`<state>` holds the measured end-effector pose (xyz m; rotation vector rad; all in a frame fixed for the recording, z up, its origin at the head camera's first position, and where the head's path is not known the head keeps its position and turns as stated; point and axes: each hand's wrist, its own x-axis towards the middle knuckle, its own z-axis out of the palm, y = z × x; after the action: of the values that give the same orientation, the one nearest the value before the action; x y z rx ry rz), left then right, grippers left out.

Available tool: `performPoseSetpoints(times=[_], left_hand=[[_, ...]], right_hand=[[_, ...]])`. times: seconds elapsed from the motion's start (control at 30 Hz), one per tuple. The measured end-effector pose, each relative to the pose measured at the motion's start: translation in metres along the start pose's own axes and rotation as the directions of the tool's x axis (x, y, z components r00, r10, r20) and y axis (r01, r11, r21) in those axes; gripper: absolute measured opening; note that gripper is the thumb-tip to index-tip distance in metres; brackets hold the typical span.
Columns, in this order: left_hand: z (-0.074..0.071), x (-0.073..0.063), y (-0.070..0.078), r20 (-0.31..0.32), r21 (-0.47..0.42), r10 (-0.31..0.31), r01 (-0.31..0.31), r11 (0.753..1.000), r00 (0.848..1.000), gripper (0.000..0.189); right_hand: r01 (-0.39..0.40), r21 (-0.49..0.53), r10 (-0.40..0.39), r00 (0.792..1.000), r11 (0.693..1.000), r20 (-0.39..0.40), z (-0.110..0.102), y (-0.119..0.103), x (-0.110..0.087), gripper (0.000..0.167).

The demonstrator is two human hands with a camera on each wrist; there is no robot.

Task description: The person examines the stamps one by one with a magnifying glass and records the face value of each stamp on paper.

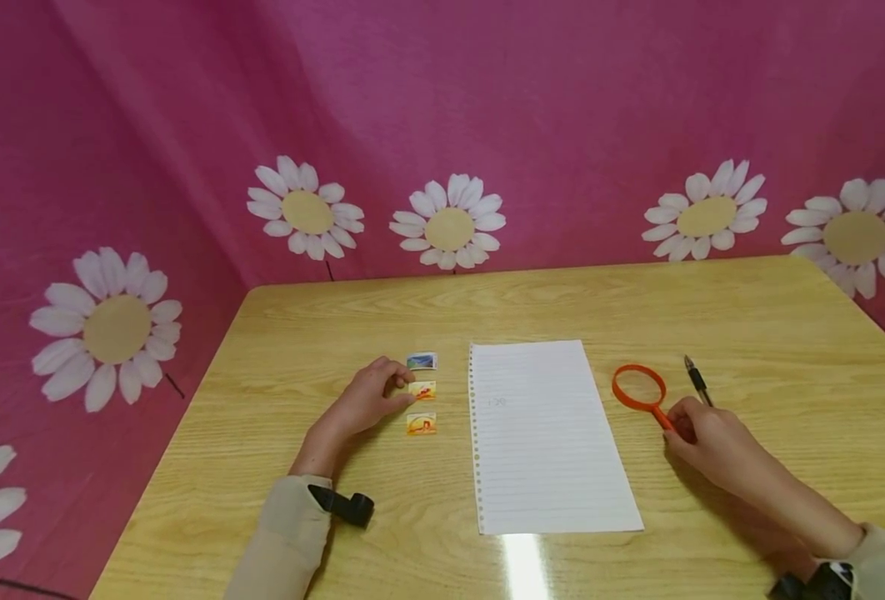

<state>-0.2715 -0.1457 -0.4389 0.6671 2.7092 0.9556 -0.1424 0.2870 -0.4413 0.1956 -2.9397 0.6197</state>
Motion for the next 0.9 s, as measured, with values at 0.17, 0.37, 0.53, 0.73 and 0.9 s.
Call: performPoseSetpoints(times=[0.17,0.37,0.53,0.73,0.9], left_hand=[[0.0003,0.0006,-0.0012,0.009,0.002,0.009,-0.009,1.000,1.000,0.024],[0.0005,0.0002,-0.0014,0.004,0.000,0.013,-0.013,1.000,1.000,0.023],[0.0007,-0.0001,-0.0021,-0.003,0.003,0.021,-0.021,1.000,1.000,0.022],[-0.0002,-0.0003,-0.0024,0.004,-0.016,0.023,-0.023,1.000,1.000,0.021],[-0.0004,-0.0001,-0.0014,0.003,-0.013,0.015,-0.015,1.000,1.000,0.021]], right_hand=[[0.035,-0.029,-0.037,0.997,0.999,-0.063,0.0006,-0.0004,-0.0014,0.014],[0.129,-0.089,-0.145,0.965,0.988,-0.219,0.0018,0.0012,-0.0006,0.019],[0.150,-0.130,-0.181,0.944,0.980,-0.277,0.0017,0.0021,0.0021,0.023],[0.174,-0.138,-0.209,0.927,0.975,-0.312,-0.0017,0.0014,0.0036,0.026],[0.257,-0.180,-0.307,0.880,0.949,-0.362,-0.0056,0.0022,0.0034,0.021]])
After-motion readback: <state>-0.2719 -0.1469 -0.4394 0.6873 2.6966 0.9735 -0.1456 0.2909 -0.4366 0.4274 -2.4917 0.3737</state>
